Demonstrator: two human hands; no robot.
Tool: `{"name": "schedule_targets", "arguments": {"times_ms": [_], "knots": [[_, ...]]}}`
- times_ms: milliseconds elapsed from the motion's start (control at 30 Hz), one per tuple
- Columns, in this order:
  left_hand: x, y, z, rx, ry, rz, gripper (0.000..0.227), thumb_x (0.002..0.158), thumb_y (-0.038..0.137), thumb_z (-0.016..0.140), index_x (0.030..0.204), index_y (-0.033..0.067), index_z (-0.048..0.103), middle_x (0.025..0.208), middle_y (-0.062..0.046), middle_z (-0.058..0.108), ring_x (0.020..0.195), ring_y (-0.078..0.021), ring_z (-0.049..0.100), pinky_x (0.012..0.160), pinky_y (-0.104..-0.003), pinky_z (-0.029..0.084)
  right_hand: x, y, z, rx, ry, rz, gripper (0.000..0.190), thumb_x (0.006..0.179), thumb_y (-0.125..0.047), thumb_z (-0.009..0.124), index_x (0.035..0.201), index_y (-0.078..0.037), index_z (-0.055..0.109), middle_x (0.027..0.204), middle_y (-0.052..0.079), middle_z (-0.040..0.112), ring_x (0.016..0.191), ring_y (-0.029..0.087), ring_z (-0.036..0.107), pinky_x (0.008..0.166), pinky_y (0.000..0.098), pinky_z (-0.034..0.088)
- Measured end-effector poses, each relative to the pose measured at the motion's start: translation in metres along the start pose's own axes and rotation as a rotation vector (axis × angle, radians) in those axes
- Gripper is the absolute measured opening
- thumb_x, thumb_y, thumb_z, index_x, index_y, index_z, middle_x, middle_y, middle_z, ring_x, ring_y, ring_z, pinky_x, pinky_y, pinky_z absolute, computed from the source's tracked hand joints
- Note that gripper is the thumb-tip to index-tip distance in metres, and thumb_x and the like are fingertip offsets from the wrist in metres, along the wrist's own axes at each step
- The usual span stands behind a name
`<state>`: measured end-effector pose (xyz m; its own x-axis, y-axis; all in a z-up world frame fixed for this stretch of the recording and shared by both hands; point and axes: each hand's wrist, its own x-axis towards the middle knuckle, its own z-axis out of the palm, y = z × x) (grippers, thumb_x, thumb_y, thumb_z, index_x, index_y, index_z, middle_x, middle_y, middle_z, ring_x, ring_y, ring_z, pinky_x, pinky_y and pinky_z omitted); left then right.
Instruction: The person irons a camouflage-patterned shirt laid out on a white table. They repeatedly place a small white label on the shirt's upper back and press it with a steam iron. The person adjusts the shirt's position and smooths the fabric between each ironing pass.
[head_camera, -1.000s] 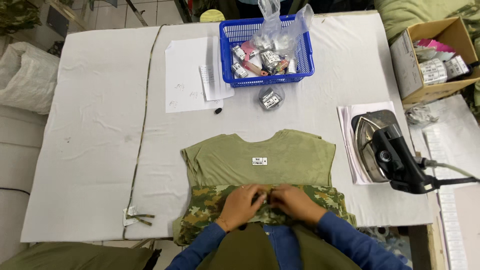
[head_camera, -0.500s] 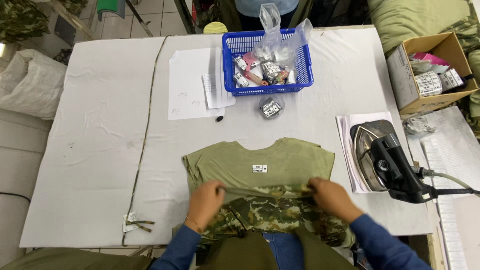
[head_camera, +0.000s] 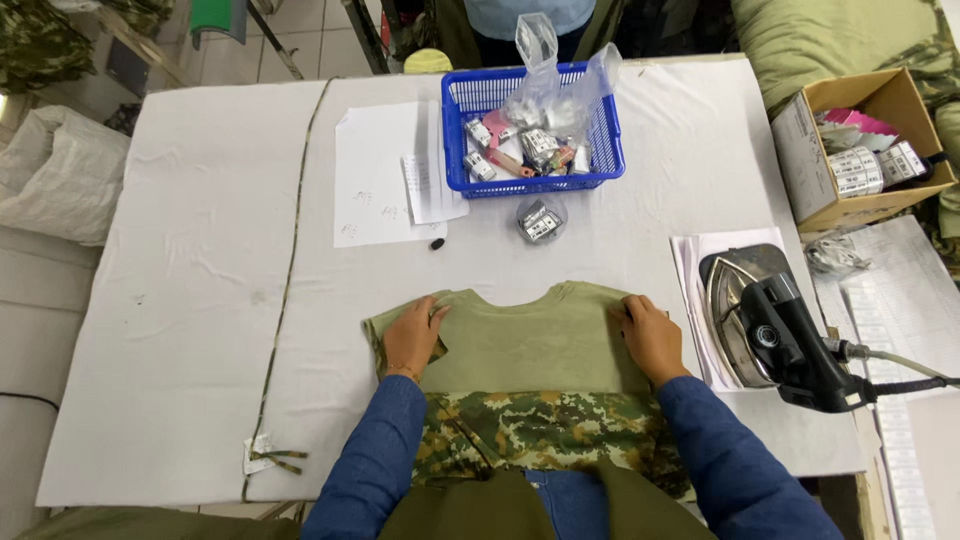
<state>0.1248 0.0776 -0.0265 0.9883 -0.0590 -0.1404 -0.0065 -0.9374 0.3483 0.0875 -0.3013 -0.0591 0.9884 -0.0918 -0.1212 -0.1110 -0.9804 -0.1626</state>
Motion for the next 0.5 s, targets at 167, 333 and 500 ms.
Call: {"name": "schedule_targets", "arguments": {"times_ms": [167,333,500], "knots": [[0.01,-0.002,0.054,0.338,0.488,0.358,0.025,0.097,0.027,0.05,0.116,0.0127,0.058,0.094,-0.007,0.057,0.087,-0.0239,0.061,0.07,-0.035,0.056,0.001,-0.018,0.015,0.008,0.404,-0.246,0.032,0.086,-0.026,0.067,0.114,-0.013,0.058,0.1,0.007,0.057,0.092,0.028,0.063,0.075,0.0394,0.052],[-0.045,0.052,-0.015,0.174,-0.377,0.443,0.057,0.098,0.055,0.037,0.15,0.0313,0.032,0.156,-0.004,0.029,0.143,-0.035,0.025,0.11,-0.069,0.015,0.072,-0.049,-0.005,-0.008,0.07,-0.407,0.018,0.086,-0.022,0.062,0.1,-0.01,0.062,0.086,0.009,0.063,0.082,0.03,0.065,0.07,0.0433,0.053],[-0.042,0.003,0.03,0.298,0.087,-0.177,0.07,0.101,0.06,0.027,0.155,0.0153,0.022,0.161,-0.021,0.013,0.146,-0.0451,0.011,0.102,-0.079,0.002,0.174,-0.095,-0.033,-0.122,0.146,-0.483,0.01,0.079,-0.027,0.072,0.087,-0.023,0.066,0.082,-0.004,0.066,0.09,0.019,0.064,0.076,0.0322,0.054]]}}
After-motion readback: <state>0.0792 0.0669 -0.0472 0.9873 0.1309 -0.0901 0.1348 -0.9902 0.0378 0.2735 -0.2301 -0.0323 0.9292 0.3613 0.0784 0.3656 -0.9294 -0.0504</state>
